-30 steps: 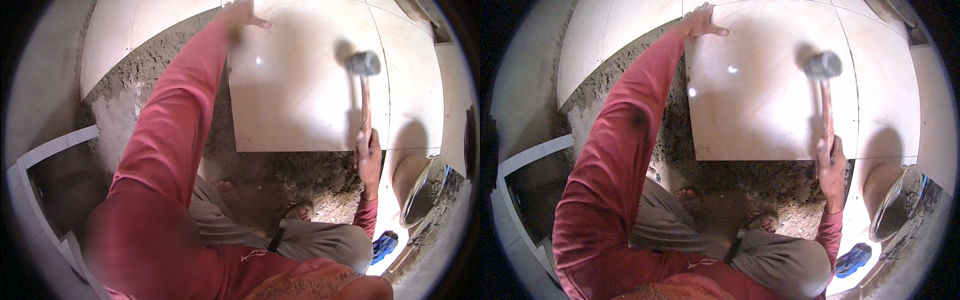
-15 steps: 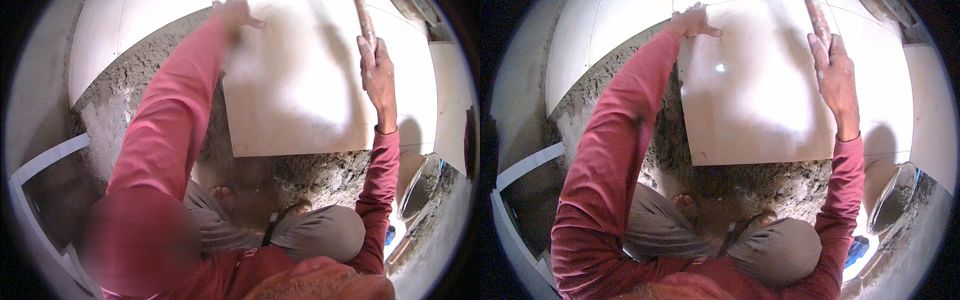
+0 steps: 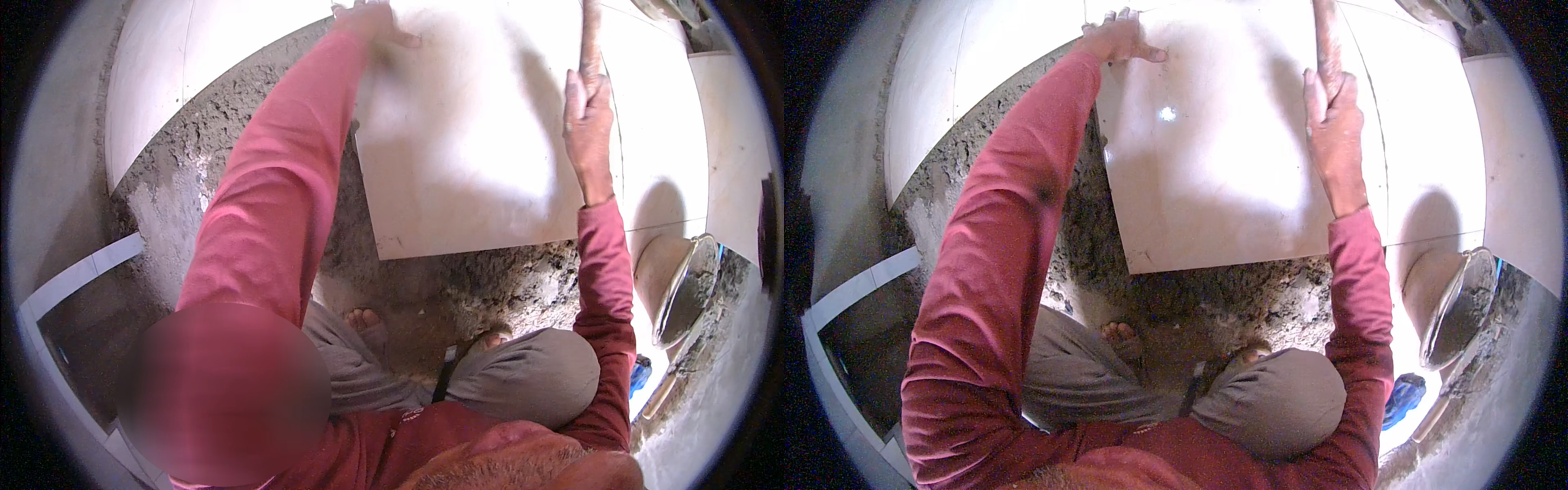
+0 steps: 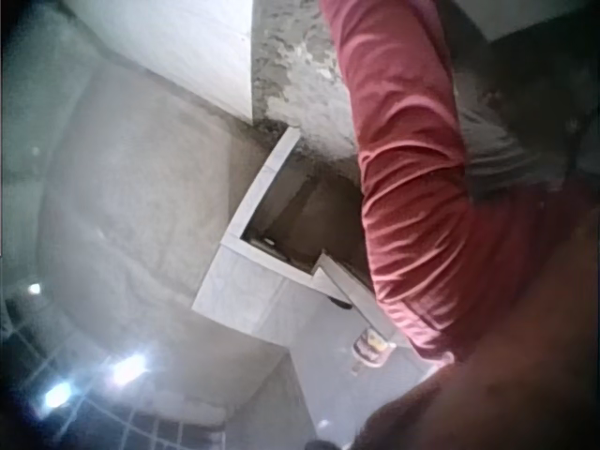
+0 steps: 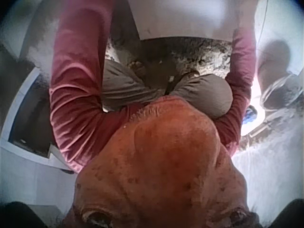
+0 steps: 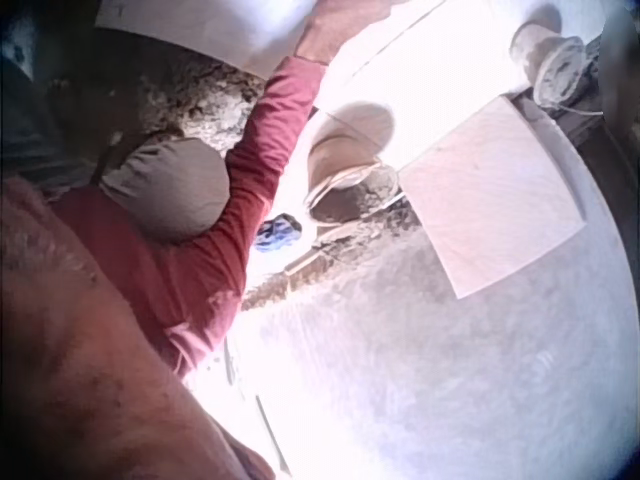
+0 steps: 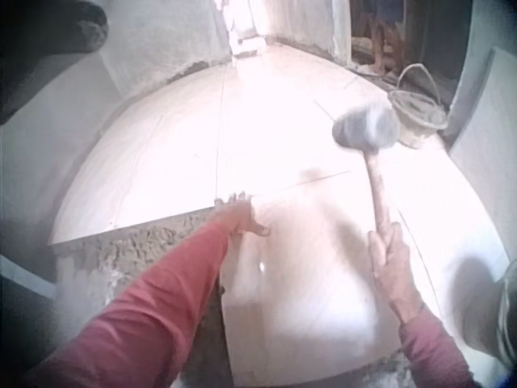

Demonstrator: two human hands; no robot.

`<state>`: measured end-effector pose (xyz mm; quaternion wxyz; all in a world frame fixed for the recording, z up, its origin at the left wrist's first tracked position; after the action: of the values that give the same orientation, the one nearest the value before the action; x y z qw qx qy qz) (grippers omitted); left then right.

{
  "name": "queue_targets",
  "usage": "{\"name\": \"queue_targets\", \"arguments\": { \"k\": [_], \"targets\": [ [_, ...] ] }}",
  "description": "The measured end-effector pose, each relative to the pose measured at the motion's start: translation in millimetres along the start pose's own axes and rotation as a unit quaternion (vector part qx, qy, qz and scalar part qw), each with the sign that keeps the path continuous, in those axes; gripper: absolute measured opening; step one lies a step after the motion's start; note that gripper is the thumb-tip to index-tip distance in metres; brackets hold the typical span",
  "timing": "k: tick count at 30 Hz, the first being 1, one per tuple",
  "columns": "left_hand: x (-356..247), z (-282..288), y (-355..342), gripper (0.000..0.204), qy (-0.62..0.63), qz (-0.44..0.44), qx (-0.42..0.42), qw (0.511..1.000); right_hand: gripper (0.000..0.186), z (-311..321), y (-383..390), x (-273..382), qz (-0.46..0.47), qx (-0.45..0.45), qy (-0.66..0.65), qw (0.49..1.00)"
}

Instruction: The person places a floor tile onto a prepared surface, taps it into place using a rubber mallet, and wipes the surface with a blue cloth.

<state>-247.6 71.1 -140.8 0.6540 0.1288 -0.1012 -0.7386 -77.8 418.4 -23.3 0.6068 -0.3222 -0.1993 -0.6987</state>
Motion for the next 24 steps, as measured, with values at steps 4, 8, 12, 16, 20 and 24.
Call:
{"name": "queue_targets", "arguments": {
  "k": [4, 8, 12, 16, 20, 24],
  "targets": [
    [3.8, -2.5, -9.7, 0.134, -0.02, 0.006, -0.022, 1.0, 0.054, -10.5, -2.5, -12.1, -0.034, 0.133, 0.138, 0.981],
    [-8.6, 7.1, -5.5, 0.107, -0.055, -0.02, -0.054, 0.997, 0.056, 30.2, 11.8, -25.5, -0.026, 0.084, 0.11, 0.99],
    [-90.3, -8.1, 38.6, 0.077, -0.051, -0.17, -0.003, 0.984, 0.045, 56.7, 63.1, -69.1, -0.111, 0.023, -0.025, 0.993],
    [-181.4, -24.9, 93.8, 0.101, 0.012, -0.179, 0.058, 0.982, 0.044, 87.6, 97.1, -85.0, -0.145, 0.011, -0.13, 0.981],
    [-212.2, -28.9, 112.4, 0.126, -0.011, -0.099, 0.154, 0.983, 0.036, 122.6, 91.9, -71.2, -0.026, -0.11, -0.087, 0.99],
    [-214.9, -25.7, 115.2, 0.132, 0.009, -0.059, 0.152, 0.987, 0.032, 86.8, 49.9, -80.7, -0.004, -0.085, 0.032, 0.996]
  ]
}}
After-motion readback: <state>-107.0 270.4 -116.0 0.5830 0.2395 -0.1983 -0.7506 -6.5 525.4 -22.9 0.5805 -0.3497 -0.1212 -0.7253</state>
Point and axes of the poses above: each hand's wrist, its own y-axis away from the middle knuckle, its own z-axis out of the back of the hand, x = y × z, the point moved 9 cm from there along -y, towards the middle knuckle, and after that the axes turned 8 degrees about y, right-handed, at the moved point
